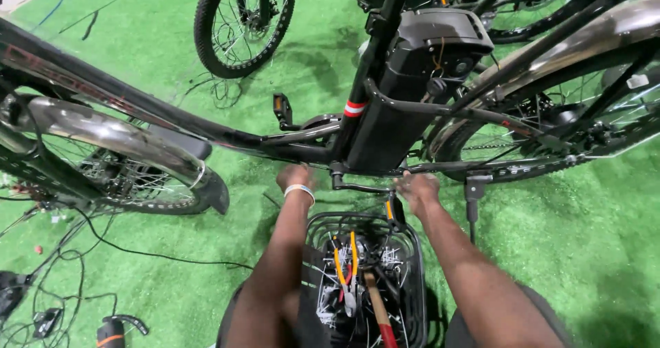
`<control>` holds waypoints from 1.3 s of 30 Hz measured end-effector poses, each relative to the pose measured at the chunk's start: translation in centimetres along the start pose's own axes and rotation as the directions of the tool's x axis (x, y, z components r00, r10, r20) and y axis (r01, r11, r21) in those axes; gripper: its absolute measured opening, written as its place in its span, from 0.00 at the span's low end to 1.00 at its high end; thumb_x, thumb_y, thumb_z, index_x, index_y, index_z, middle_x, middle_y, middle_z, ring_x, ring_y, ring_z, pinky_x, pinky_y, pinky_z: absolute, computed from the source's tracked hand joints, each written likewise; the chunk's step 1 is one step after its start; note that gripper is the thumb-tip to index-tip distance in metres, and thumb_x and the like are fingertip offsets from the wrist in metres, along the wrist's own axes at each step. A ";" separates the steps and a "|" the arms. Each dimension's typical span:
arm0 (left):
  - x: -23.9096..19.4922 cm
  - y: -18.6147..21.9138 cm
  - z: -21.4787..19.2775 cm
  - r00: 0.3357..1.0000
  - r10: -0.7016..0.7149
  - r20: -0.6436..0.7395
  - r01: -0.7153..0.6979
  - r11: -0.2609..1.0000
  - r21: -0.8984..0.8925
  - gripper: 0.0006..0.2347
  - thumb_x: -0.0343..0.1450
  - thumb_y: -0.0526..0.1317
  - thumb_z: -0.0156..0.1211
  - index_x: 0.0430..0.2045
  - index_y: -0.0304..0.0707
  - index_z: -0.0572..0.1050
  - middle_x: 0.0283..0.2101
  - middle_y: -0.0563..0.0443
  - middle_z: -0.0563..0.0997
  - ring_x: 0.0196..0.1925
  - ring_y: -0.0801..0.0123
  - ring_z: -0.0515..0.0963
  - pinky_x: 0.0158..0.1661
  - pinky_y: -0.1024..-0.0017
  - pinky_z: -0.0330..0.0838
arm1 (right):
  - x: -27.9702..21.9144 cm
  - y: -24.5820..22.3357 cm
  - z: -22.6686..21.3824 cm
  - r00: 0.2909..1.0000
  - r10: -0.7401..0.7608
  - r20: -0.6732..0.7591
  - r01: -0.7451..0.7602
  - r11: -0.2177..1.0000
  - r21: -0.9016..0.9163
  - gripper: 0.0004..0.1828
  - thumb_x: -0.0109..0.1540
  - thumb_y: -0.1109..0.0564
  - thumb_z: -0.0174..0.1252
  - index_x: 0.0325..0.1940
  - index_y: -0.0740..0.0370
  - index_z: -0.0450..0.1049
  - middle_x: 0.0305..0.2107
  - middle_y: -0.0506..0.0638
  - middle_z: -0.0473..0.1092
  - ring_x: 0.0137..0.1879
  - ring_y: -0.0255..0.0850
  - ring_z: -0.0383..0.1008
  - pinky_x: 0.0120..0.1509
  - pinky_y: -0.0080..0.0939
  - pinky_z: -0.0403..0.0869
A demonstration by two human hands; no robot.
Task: The person works on the handlebars of a bicycle, manipulating wires and components near the front basket. They then move to the rear of the bike, where they sit on the floor to adjust the rear wheel and chain mechanism using a wrench.
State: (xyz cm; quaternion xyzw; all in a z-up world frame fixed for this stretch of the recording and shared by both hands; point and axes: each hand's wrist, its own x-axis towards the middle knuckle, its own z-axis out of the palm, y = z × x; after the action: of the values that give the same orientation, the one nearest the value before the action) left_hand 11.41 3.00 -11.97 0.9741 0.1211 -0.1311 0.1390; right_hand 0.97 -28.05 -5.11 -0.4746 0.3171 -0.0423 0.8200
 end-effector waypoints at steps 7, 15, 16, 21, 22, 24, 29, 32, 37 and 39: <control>-13.3 2.6 -11.2 0.850 -0.512 -0.127 0.031 0.290 -0.957 0.07 0.67 0.36 0.57 0.36 0.42 0.77 0.24 0.51 0.82 0.32 0.65 0.83 0.35 0.65 0.78 | -6.8 -2.2 1.4 0.977 -0.207 0.042 0.211 0.934 -0.288 0.12 0.60 0.63 0.55 0.46 0.71 0.67 0.32 0.62 0.74 0.35 0.52 0.78 0.45 0.54 0.77; -20.2 5.3 -15.9 0.822 -0.503 -0.268 -0.031 0.430 -0.902 0.09 0.68 0.36 0.57 0.40 0.36 0.76 0.40 0.42 0.82 0.48 0.52 0.79 0.50 0.55 0.73 | -0.3 1.6 0.2 0.924 -0.350 -0.152 0.254 0.862 -0.439 0.09 0.57 0.57 0.60 0.40 0.57 0.71 0.26 0.54 0.75 0.30 0.46 0.79 0.33 0.48 0.79; -20.2 5.3 -16.2 0.832 -0.505 -0.231 -0.008 0.405 -0.914 0.10 0.67 0.38 0.57 0.39 0.36 0.77 0.40 0.42 0.82 0.49 0.51 0.79 0.50 0.55 0.73 | 0.4 2.0 0.1 0.898 -0.386 -0.213 0.199 0.786 -0.585 0.10 0.52 0.53 0.64 0.37 0.53 0.75 0.28 0.51 0.76 0.38 0.47 0.78 0.42 0.49 0.76; -18.7 4.5 -15.1 0.841 -0.508 -0.185 0.058 0.424 -0.904 0.12 0.65 0.39 0.59 0.40 0.38 0.78 0.40 0.43 0.82 0.50 0.52 0.79 0.52 0.58 0.72 | -1.7 1.4 1.7 0.857 -0.386 -0.341 0.019 0.686 -0.728 0.14 0.51 0.48 0.64 0.37 0.54 0.79 0.38 0.57 0.76 0.52 0.57 0.74 0.54 0.55 0.72; -18.7 4.4 -15.1 0.839 -0.509 -0.193 0.056 0.434 -0.899 0.12 0.64 0.38 0.61 0.39 0.36 0.78 0.40 0.41 0.82 0.50 0.50 0.79 0.51 0.58 0.72 | -1.8 1.6 1.9 0.840 -0.402 -0.365 0.022 0.697 -0.716 0.14 0.50 0.49 0.64 0.37 0.55 0.78 0.36 0.59 0.75 0.51 0.58 0.74 0.54 0.54 0.73; -18.8 4.3 -15.1 0.834 -0.512 -0.203 0.055 0.443 -0.895 0.12 0.63 0.37 0.62 0.39 0.33 0.77 0.41 0.39 0.81 0.50 0.49 0.78 0.51 0.57 0.72 | -1.6 1.8 2.1 0.824 -0.415 -0.386 0.027 0.709 -0.705 0.15 0.50 0.49 0.64 0.37 0.56 0.77 0.35 0.61 0.75 0.50 0.60 0.75 0.53 0.54 0.73; -17.7 4.7 -13.4 0.830 -0.482 -0.282 -0.129 0.325 -0.937 0.10 0.63 0.31 0.65 0.36 0.29 0.77 0.38 0.34 0.81 0.47 0.45 0.79 0.46 0.59 0.75 | -3.7 0.7 4.6 0.767 -0.461 -0.447 0.073 0.754 -0.653 0.16 0.55 0.51 0.57 0.41 0.63 0.76 0.36 0.65 0.74 0.51 0.60 0.74 0.53 0.51 0.73; -14.6 2.7 -10.7 0.879 -0.446 -0.172 -0.162 0.060 -0.985 0.08 0.66 0.28 0.61 0.37 0.23 0.74 0.35 0.27 0.77 0.28 0.39 0.80 0.25 0.61 0.82 | -3.9 1.3 4.1 0.765 -0.478 -0.431 0.137 0.775 -0.617 0.13 0.55 0.56 0.54 0.39 0.66 0.75 0.35 0.64 0.74 0.49 0.61 0.74 0.53 0.55 0.71; -16.4 2.6 -12.4 0.914 -0.393 -0.102 -0.133 -0.053 -0.990 0.09 0.68 0.28 0.58 0.40 0.22 0.71 0.37 0.25 0.73 0.32 0.32 0.79 0.31 0.55 0.82 | -4.6 1.9 4.9 0.703 -0.532 -0.473 0.180 0.776 -0.604 0.12 0.55 0.58 0.54 0.39 0.67 0.74 0.33 0.66 0.73 0.48 0.61 0.74 0.51 0.52 0.71; -16.5 2.7 -12.5 0.927 -0.368 -0.068 -0.110 -0.095 -0.989 0.09 0.68 0.29 0.57 0.40 0.24 0.71 0.38 0.27 0.72 0.34 0.32 0.79 0.33 0.55 0.82 | -6.3 1.6 5.3 0.677 -0.560 -0.478 0.230 0.778 -0.584 0.12 0.55 0.60 0.54 0.39 0.70 0.72 0.33 0.69 0.72 0.48 0.64 0.73 0.52 0.56 0.69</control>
State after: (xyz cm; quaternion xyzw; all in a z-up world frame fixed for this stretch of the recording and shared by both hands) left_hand -0.59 0.98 5.02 0.5431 0.2938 0.1483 0.7725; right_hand -1.43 -20.86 -1.52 -0.6775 0.4575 -0.3013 0.4908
